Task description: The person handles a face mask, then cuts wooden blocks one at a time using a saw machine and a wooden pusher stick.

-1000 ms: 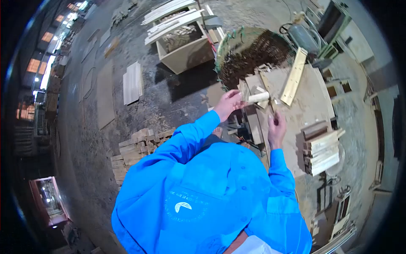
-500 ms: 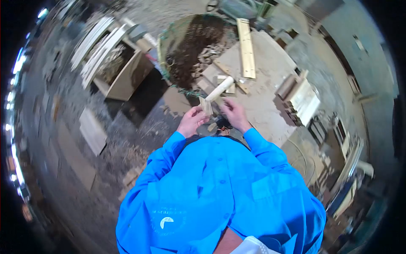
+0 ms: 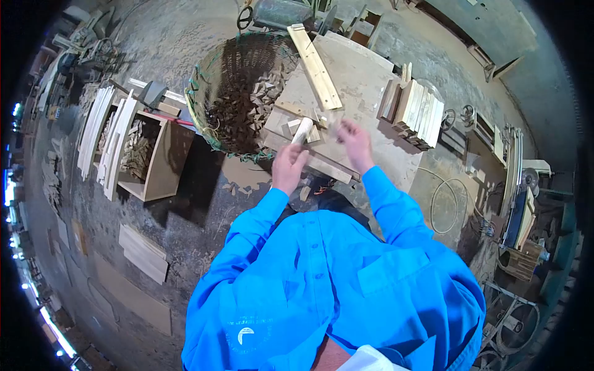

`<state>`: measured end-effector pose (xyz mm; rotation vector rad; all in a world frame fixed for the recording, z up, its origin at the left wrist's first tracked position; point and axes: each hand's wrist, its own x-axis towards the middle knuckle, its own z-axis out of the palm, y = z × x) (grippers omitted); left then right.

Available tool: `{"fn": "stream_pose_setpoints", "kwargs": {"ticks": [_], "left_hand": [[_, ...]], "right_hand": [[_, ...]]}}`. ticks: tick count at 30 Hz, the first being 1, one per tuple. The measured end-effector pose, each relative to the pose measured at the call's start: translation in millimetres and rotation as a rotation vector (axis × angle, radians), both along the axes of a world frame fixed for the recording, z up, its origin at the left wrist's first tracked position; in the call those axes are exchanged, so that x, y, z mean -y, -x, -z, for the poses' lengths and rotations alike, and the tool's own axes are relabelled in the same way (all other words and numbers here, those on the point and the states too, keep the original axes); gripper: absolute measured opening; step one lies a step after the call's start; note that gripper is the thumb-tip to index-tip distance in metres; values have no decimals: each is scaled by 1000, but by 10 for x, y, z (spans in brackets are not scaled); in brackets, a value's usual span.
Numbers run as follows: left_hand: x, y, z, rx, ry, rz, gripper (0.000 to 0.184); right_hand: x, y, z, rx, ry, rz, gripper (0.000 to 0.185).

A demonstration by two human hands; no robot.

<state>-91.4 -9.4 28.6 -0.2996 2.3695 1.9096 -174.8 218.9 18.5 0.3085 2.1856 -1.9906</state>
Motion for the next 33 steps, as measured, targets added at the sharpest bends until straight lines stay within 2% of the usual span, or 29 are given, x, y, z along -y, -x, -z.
{"fn": "stream_pose_setpoints", "kwargs": {"ticks": [1,3,4,5,6,7,8,10,11,15,17,20,23,26,29,33], "left_hand": [[34,39,91,5,10,6,46],[106,93,352,-323,582,-168,44],[122,92,378,-284,663,-149,39],[75,73,369,-282,675,-145,39],[42,47,351,-119,669,-86,41],[16,32,334,48,661,-28,43],[-30,38,317,52,680,-22,43],[-119,59,319,279,814,45,46],[-113,75,332,289,830,48,46],[-117,86,427,230,886,35,45],[-145,59,439,277,907,38,44],[-150,56,463,224,949,38,43],[-113,22,541,208,953,41,43],[-117,3,549,182,961,29,43],[-119,-18,518,160,893,0,38],[-97,-70,439,265,894,25,43]], "right_hand": [[-133,273,58,-44,-7,43,39],[-310,771,49,-136,-58,67,37],[-390,1026,130,-94,-85,91,36],[-455,1308,219,-54,-111,112,35],[-490,1607,355,-52,-94,117,35],[-511,1882,542,-60,-197,114,33],[-516,2109,679,-66,-300,108,32],[-415,2468,735,-66,-365,69,32],[-339,2599,752,-72,-450,24,31],[-26,3051,937,-144,-513,54,28],[31,3014,756,-330,-827,56,27],[36,3011,751,-284,-696,66,23],[4,3007,737,-160,-704,-19,22],[35,3091,789,-100,-598,20,27],[144,3226,851,-128,-572,62,24],[333,3460,1062,-126,-465,103,20]]}}
